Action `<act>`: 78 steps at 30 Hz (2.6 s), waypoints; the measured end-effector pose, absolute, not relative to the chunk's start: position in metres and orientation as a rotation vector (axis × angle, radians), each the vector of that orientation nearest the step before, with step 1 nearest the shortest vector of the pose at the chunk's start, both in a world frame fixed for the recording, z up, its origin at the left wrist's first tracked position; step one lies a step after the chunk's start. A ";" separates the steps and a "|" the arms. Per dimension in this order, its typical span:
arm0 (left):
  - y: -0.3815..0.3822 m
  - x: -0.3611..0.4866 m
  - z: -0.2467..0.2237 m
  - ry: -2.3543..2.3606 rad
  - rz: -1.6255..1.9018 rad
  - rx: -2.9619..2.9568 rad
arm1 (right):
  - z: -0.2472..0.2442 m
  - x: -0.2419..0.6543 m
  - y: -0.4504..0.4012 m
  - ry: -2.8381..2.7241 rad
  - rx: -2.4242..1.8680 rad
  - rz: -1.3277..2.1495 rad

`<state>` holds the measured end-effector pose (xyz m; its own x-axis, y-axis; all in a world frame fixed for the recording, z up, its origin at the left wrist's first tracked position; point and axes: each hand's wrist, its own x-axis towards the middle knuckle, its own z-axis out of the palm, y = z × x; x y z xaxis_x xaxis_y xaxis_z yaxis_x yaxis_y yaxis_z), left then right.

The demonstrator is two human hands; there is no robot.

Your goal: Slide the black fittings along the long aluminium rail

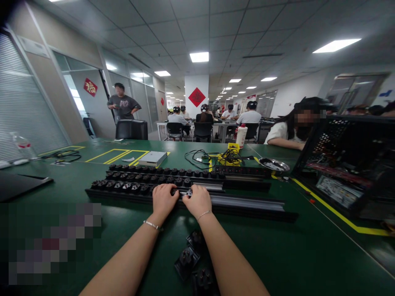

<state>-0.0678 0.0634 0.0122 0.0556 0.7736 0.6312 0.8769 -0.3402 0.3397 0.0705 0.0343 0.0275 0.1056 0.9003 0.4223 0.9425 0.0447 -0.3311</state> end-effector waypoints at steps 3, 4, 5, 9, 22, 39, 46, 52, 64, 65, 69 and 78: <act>0.063 -0.068 0.013 -1.739 -1.139 -2.173 | 0.027 0.069 0.032 -1.791 -1.863 -0.153; 0.063 -0.068 0.013 -1.744 -1.133 -2.171 | 0.027 0.068 0.032 -1.785 -1.877 -0.166; 0.063 -0.068 0.014 -1.747 -1.128 -2.168 | 0.027 0.067 0.031 -1.776 -1.895 -0.176; 0.063 -0.069 0.014 -1.735 -1.122 -2.174 | 0.027 0.065 0.032 -1.717 -1.969 -0.183; 0.064 -0.069 0.013 -1.713 -1.110 -2.176 | 0.032 0.067 0.034 -1.673 -2.049 -0.084; 0.065 -0.069 0.011 -1.727 -1.114 -2.172 | 0.031 0.075 0.034 -1.633 -2.110 -0.093; 0.064 -0.068 0.013 -1.739 -1.109 -2.169 | 0.031 0.083 0.030 -1.652 -2.112 -0.123; 0.064 -0.067 0.013 -1.758 -1.092 -2.155 | 0.029 0.088 0.026 -1.588 -2.154 -0.177; 0.064 -0.068 0.014 -1.758 -1.067 -2.155 | 0.032 0.102 0.028 -1.663 -2.111 0.003; 0.063 -0.068 0.014 -1.756 -1.070 -2.154 | 0.032 0.103 0.028 -1.659 -2.120 -0.004; 0.062 -0.068 0.015 -1.756 -1.068 -2.145 | 0.032 0.105 0.024 -1.588 -2.195 -0.054; 0.062 -0.067 0.015 -1.769 -1.075 -2.159 | 0.031 0.120 0.023 -1.662 -2.138 0.003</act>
<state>-0.0672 0.0620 0.0149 0.0473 0.7952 0.6045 0.9030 -0.2927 0.3144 0.1201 0.0226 0.0309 0.2811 0.9248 0.2564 0.9239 -0.1885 -0.3329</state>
